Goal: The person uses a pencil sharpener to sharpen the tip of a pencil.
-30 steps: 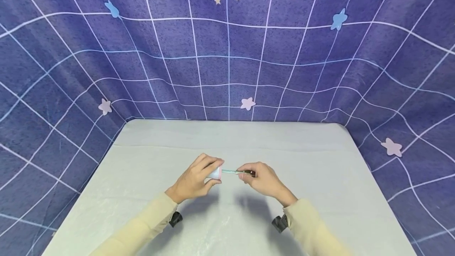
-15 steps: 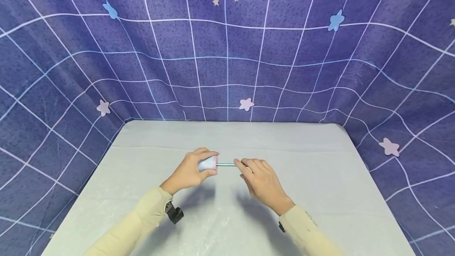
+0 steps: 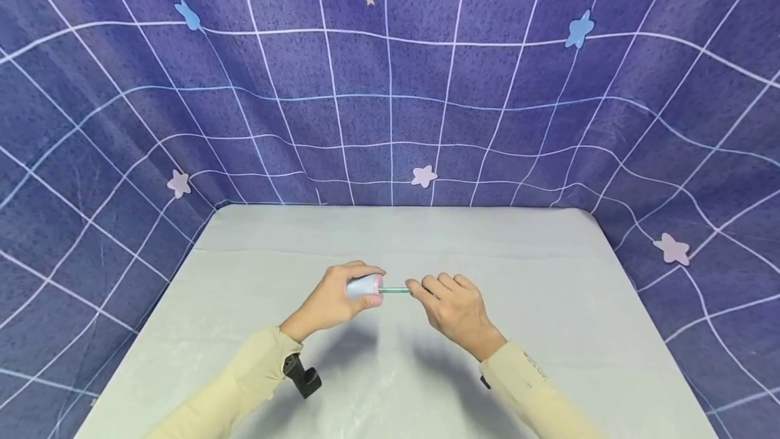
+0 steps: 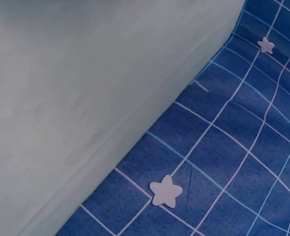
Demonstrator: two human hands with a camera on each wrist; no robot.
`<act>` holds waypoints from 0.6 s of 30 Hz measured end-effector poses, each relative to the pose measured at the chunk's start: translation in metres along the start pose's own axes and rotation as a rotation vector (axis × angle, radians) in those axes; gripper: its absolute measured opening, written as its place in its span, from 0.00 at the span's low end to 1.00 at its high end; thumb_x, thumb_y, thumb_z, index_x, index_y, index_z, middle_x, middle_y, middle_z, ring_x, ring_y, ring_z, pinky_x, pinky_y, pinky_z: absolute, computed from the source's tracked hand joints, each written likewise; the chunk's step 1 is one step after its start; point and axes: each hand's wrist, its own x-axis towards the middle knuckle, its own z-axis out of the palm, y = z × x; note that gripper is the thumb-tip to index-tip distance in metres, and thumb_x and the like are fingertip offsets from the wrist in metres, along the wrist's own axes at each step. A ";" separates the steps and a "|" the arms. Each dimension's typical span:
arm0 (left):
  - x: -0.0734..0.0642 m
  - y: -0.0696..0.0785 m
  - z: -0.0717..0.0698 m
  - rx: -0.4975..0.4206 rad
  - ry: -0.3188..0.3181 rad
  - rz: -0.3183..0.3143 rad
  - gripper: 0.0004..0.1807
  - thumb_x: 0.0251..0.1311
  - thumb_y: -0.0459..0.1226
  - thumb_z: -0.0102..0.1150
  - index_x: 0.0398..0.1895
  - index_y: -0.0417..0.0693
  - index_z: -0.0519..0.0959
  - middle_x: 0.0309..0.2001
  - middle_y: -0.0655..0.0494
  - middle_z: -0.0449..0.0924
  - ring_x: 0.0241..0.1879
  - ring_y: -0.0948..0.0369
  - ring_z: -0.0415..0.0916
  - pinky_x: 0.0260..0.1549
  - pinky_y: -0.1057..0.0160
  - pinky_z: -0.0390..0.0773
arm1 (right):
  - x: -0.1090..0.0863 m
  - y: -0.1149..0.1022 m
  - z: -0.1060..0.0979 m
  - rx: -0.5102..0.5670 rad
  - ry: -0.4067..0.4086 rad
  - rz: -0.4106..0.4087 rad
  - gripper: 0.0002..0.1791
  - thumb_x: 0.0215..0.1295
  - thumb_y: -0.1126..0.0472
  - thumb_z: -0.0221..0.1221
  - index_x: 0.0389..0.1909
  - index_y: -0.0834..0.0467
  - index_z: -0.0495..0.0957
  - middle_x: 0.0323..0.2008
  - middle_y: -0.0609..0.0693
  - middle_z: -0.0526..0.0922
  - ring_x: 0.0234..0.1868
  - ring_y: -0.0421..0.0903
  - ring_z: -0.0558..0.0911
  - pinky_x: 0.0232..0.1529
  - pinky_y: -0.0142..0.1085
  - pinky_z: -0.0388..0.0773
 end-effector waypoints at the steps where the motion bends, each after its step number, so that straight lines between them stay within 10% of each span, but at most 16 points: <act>1: -0.001 -0.001 0.002 0.009 0.014 0.028 0.21 0.47 0.35 0.71 0.48 0.42 0.81 0.36 0.53 0.81 0.31 0.63 0.71 0.28 0.70 0.72 | 0.001 0.000 -0.002 0.025 -0.025 0.011 0.16 0.72 0.56 0.49 0.32 0.53 0.83 0.21 0.43 0.73 0.15 0.39 0.64 0.15 0.27 0.55; 12: -0.017 -0.038 0.022 0.179 0.170 0.413 0.30 0.44 0.38 0.74 0.52 0.38 0.78 0.43 0.52 0.77 0.43 0.59 0.70 0.37 0.69 0.75 | 0.012 -0.007 -0.015 0.296 -0.405 0.245 0.10 0.65 0.54 0.58 0.27 0.50 0.84 0.17 0.36 0.70 0.14 0.28 0.60 0.13 0.19 0.52; 18: -0.015 -0.045 0.022 0.373 0.244 0.672 0.31 0.45 0.41 0.73 0.52 0.32 0.76 0.45 0.48 0.77 0.41 0.58 0.71 0.39 0.69 0.76 | 0.019 -0.006 -0.021 0.495 -0.661 0.513 0.03 0.55 0.60 0.66 0.31 0.51 0.87 0.20 0.36 0.77 0.16 0.25 0.57 0.16 0.21 0.54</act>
